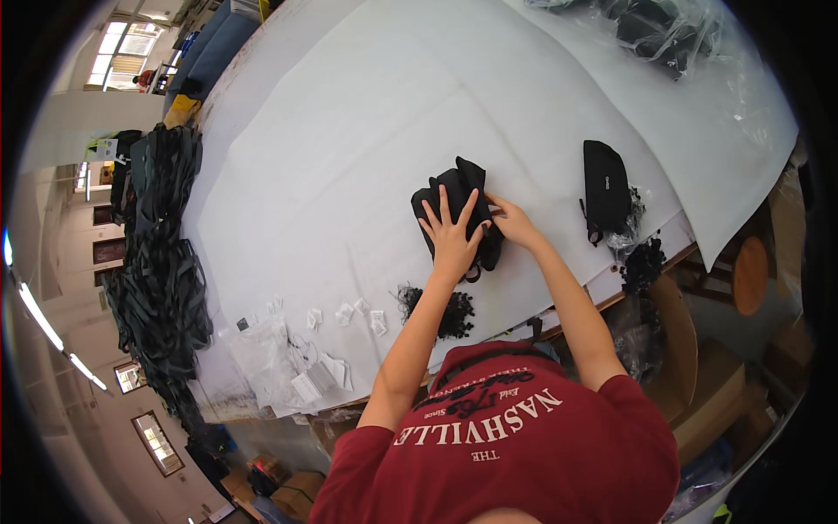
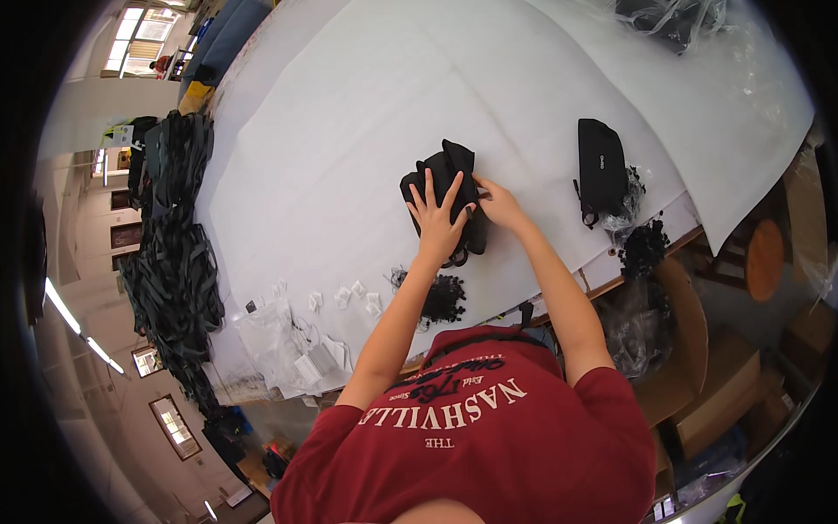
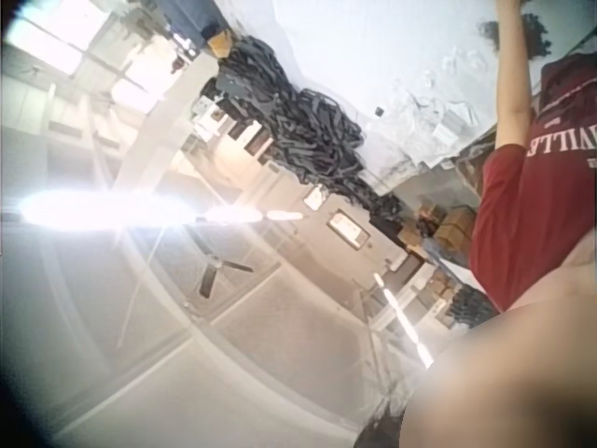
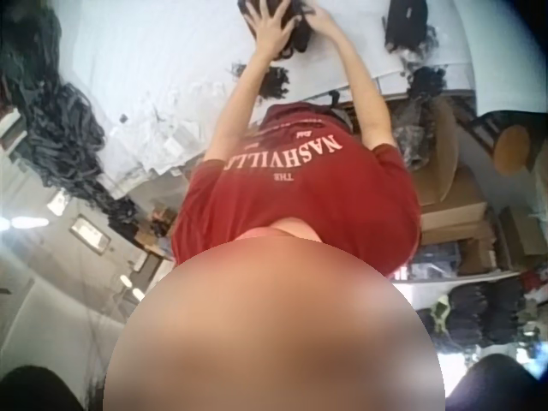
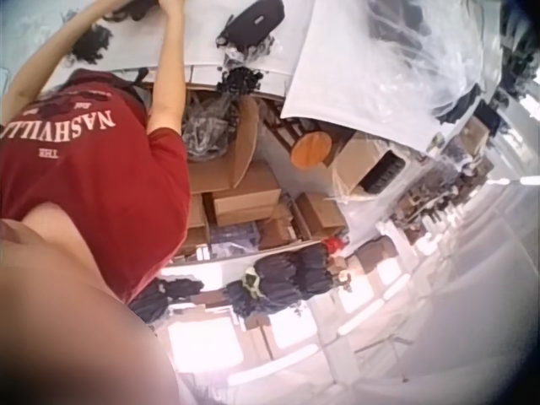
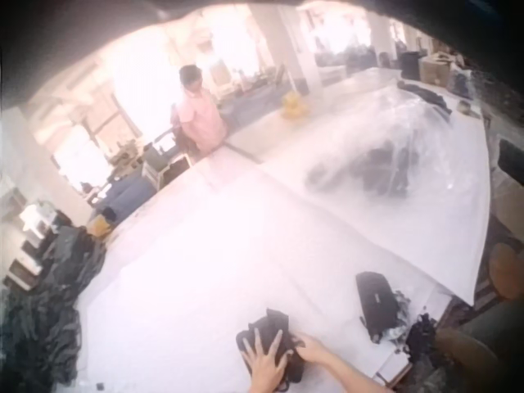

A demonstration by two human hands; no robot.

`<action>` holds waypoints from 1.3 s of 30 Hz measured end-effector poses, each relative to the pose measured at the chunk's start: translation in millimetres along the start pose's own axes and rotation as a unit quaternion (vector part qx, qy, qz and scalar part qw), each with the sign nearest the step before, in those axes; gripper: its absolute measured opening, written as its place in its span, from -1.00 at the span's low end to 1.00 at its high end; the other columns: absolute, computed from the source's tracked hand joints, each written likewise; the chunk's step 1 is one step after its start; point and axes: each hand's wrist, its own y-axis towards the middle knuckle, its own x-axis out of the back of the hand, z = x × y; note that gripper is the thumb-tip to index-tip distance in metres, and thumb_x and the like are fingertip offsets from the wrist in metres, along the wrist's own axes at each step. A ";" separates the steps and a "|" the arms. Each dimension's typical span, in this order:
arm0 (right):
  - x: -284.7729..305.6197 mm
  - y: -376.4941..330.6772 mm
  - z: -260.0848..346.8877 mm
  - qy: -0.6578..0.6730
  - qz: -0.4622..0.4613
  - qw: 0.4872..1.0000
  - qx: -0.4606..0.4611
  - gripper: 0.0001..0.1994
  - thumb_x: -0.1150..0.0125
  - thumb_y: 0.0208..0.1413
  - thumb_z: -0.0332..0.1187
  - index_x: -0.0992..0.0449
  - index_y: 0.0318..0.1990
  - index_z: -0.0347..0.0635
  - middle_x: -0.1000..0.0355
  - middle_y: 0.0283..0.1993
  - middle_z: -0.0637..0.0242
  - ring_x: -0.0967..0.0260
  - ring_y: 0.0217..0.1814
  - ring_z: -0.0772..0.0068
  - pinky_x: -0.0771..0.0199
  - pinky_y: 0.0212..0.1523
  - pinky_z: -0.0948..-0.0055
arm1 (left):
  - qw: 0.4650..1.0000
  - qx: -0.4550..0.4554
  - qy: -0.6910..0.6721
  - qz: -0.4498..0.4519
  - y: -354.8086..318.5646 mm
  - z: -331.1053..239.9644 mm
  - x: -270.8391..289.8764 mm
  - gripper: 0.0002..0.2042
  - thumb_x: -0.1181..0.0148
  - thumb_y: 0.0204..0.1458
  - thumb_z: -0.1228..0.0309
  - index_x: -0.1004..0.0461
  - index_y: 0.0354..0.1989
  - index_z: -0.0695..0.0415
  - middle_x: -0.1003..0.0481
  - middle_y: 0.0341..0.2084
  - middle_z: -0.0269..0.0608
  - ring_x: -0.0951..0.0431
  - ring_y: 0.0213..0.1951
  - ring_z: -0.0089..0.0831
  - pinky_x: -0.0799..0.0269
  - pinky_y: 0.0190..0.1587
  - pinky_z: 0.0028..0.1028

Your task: The recorder is organizing black fabric pouches and placing them into a large cardboard box.

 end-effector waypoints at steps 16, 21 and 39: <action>140.0 -62.9 41.8 -0.547 -0.424 0.721 0.011 -0.43 -0.28 -0.16 -0.28 -0.27 0.07 -0.17 -0.13 0.18 -0.01 0.08 0.32 -0.02 0.17 0.30 0.01 | 1.000 0.015 0.012 0.003 1.2 -2.8 -4.9 -0.43 -0.08 -0.02 -0.02 -0.17 0.23 -0.36 0.22 0.34 -0.06 0.28 0.27 0.37 0.33 0.16 0.32; 82.0 -49.3 68.5 -0.358 -0.355 0.859 0.085 -0.58 -0.11 -0.03 -0.42 -0.23 0.04 0.10 -0.45 -0.40 -0.02 -0.42 -0.38 -0.08 -0.36 -0.36 0.10 | 0.999 0.009 0.034 -0.009 -1.5 -0.7 -5.7 -0.43 -0.10 -0.01 -0.01 -0.17 0.23 -0.35 0.21 0.34 -0.09 0.26 0.27 0.34 0.31 0.17 0.29; -6.3 -19.6 26.6 0.016 -0.124 0.989 0.074 -0.46 0.14 0.24 -0.11 -0.12 0.24 -0.32 -0.16 0.25 0.03 -0.07 0.31 0.18 -0.04 0.26 0.37 | 0.809 0.362 -0.462 0.004 -13.4 32.0 0.1 -0.40 -0.31 -0.12 0.06 -0.33 -0.09 0.33 -0.46 -0.25 -0.08 -0.47 -0.18 -0.39 -0.36 -0.12 -0.48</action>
